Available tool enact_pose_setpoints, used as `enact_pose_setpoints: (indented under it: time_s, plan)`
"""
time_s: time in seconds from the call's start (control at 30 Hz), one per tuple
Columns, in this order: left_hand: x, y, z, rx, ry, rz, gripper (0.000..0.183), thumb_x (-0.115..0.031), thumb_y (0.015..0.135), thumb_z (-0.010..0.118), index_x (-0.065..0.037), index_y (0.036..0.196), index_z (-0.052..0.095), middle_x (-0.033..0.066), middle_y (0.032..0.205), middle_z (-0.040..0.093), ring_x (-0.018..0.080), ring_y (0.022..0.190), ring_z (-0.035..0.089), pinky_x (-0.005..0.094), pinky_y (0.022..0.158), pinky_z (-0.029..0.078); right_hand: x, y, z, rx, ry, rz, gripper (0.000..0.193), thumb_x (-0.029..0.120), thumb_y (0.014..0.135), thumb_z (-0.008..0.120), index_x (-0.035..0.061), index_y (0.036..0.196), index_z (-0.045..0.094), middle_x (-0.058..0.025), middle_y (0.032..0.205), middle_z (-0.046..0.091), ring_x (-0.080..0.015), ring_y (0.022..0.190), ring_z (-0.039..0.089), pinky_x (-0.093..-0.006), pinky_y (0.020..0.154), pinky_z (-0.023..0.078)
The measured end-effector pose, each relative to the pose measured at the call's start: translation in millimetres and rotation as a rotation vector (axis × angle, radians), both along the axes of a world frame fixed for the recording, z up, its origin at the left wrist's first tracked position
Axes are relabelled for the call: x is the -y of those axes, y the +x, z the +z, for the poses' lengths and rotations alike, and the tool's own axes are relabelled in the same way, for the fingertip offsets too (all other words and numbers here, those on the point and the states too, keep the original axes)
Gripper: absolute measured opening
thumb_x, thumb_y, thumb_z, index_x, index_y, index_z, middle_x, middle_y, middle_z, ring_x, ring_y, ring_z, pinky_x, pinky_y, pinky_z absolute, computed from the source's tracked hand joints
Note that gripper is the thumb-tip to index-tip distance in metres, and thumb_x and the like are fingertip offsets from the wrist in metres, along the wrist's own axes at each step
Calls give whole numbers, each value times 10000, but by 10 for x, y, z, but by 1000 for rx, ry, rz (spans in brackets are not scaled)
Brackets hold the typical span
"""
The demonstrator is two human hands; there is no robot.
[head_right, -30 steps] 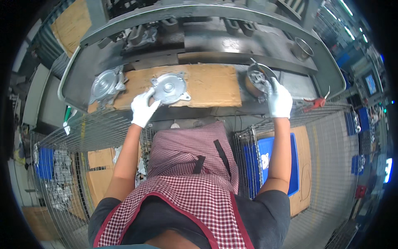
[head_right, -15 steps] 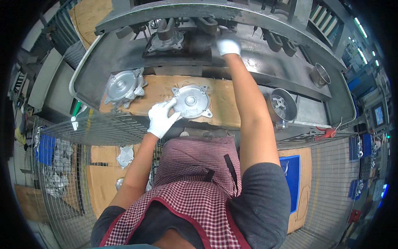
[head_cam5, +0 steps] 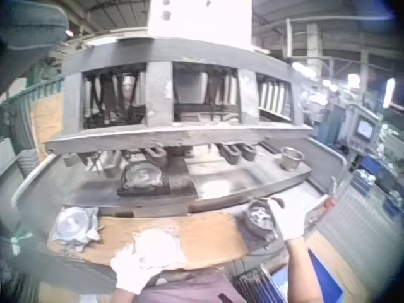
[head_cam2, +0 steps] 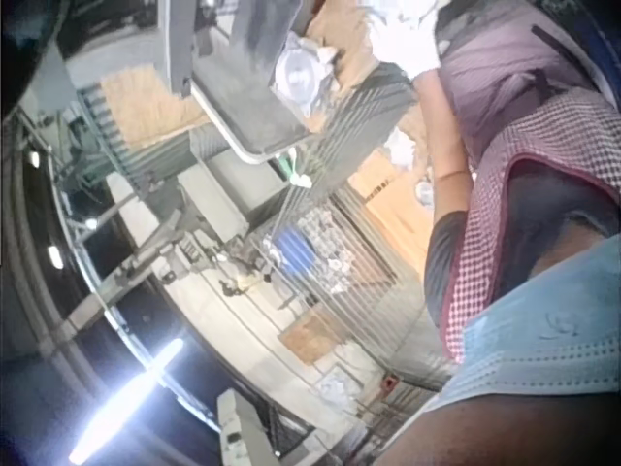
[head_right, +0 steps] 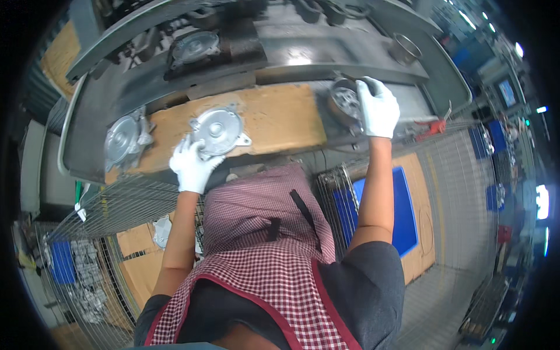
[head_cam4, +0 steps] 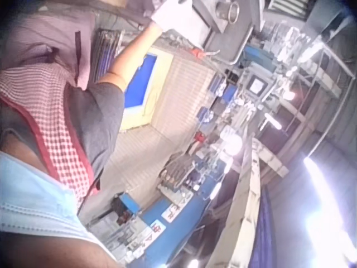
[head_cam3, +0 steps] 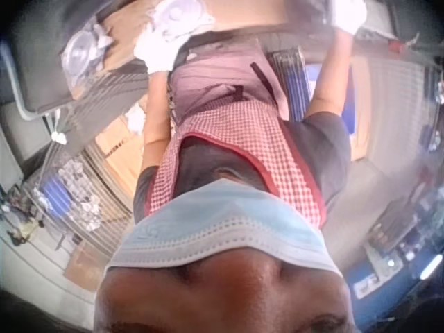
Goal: The person scrapes circular metal housings with a scraper, then places them into a blue bin.
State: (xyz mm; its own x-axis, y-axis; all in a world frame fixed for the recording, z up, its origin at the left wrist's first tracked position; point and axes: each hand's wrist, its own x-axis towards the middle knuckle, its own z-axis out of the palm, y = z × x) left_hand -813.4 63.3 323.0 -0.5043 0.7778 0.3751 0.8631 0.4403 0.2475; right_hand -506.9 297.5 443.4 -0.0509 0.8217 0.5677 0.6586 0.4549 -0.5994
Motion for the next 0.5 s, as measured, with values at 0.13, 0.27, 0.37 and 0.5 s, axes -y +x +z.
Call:
enact_pose_setpoints:
  time_s: [0.13,0.27,0.37,0.5]
  plan:
    - [-5,28,32,-24,96,-43,498,-497,491,799,-133,814,697,201,1203,572,340,1068,547,439,867,435,-59,516,-54,472,-165,-247,382,420,831,530,96,958,688,-154,913,671,-332,886,634,-401,776,482]
    - [179,114,185,-107,219,-149,493,-453,416,816,-132,771,696,214,1140,600,350,965,595,418,812,466,-65,638,-295,421,-188,-220,404,451,845,519,106,972,686,-149,966,664,-339,918,622,-401,793,475]
    - [404,226,359,-119,391,-308,510,-421,342,829,-145,739,665,214,1074,612,356,854,619,403,713,496,21,661,-448,58,24,-129,300,292,860,630,56,1040,673,-81,983,687,-166,900,640,-281,830,462]
    - [666,393,619,-112,382,-346,582,-470,341,819,-134,769,612,215,1063,599,343,854,621,378,674,481,91,531,-533,205,-197,-39,511,465,847,579,82,1185,593,-147,1075,651,-293,989,624,-360,860,461]
